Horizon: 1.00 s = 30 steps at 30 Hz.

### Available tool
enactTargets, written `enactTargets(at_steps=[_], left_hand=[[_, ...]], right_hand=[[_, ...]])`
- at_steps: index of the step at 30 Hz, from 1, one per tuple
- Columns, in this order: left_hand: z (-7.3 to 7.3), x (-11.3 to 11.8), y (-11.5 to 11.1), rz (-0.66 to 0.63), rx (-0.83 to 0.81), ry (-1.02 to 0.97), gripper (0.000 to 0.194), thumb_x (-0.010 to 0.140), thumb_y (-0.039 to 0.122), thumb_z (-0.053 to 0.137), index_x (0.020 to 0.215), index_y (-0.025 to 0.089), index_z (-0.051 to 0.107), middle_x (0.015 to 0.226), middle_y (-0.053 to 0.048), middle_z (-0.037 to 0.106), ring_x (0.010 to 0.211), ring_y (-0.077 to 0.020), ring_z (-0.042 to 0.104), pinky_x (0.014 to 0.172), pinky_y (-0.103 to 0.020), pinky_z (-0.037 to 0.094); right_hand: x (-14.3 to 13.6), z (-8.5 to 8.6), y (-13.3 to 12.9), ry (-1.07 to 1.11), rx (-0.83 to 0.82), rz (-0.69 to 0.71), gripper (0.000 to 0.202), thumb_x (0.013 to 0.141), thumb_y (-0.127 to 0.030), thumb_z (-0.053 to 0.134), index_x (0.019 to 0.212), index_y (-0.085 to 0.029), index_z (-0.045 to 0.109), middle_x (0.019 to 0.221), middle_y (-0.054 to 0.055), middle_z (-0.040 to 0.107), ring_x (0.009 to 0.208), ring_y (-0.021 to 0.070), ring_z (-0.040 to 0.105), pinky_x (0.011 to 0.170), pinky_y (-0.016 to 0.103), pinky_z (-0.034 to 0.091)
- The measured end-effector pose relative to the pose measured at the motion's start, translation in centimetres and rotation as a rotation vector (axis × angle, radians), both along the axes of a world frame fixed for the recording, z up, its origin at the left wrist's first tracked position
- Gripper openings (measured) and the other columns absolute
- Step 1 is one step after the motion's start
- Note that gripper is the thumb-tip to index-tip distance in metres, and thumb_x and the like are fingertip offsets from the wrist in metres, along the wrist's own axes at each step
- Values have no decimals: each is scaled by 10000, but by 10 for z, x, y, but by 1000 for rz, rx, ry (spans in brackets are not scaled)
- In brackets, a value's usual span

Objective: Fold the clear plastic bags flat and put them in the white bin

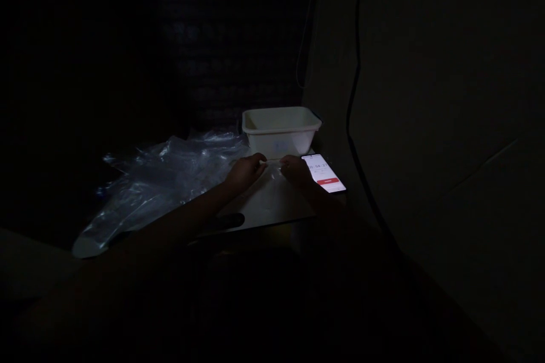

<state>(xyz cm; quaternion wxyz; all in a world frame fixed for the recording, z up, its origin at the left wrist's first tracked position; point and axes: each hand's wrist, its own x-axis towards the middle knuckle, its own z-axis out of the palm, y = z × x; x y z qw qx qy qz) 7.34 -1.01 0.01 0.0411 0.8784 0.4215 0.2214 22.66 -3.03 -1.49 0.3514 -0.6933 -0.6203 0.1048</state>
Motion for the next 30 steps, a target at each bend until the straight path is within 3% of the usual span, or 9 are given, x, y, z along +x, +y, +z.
enactTargets(at_steps=[3,7,13,17,26,30], left_hand=[[-1,-5,-1,-12,-15,97,293,752,317,498,1019,196,505,823,-24,638,756,-155,586,643,-236,428],[1,-12,0,66,20,216,195,754,255,442,877,201,584,888,-37,625,793,-178,578,653,-264,428],[8,-21,7,205,88,58,209,750,249,417,851,198,593,913,-42,612,830,-181,561,630,-250,423],[11,-26,10,224,152,-13,211,762,260,408,826,187,596,886,-50,615,843,-184,550,656,-256,417],[15,-36,15,179,307,-230,177,770,223,402,813,160,562,835,-41,591,841,-160,511,732,-259,380],[25,-39,12,145,400,-280,186,779,228,370,827,146,530,844,-50,565,854,-166,491,771,-291,355]], right_hand=[[3,0,-1,-127,43,34,237,642,-148,417,745,-155,631,748,39,641,692,155,552,627,257,410],[4,0,-2,-244,120,24,264,664,-162,397,798,-161,624,816,42,637,721,153,545,632,249,399],[7,0,-1,-466,183,5,251,707,-171,377,769,-168,621,813,73,621,762,178,525,656,266,389],[14,0,-3,-559,145,-45,248,715,-169,373,761,-160,617,799,83,609,744,187,524,641,278,383],[23,3,-6,-446,130,-223,252,721,-185,388,795,-153,626,844,105,600,706,203,544,639,318,397],[30,0,-2,-343,195,-202,235,710,-203,401,762,-159,626,818,90,615,723,201,549,661,320,413]])
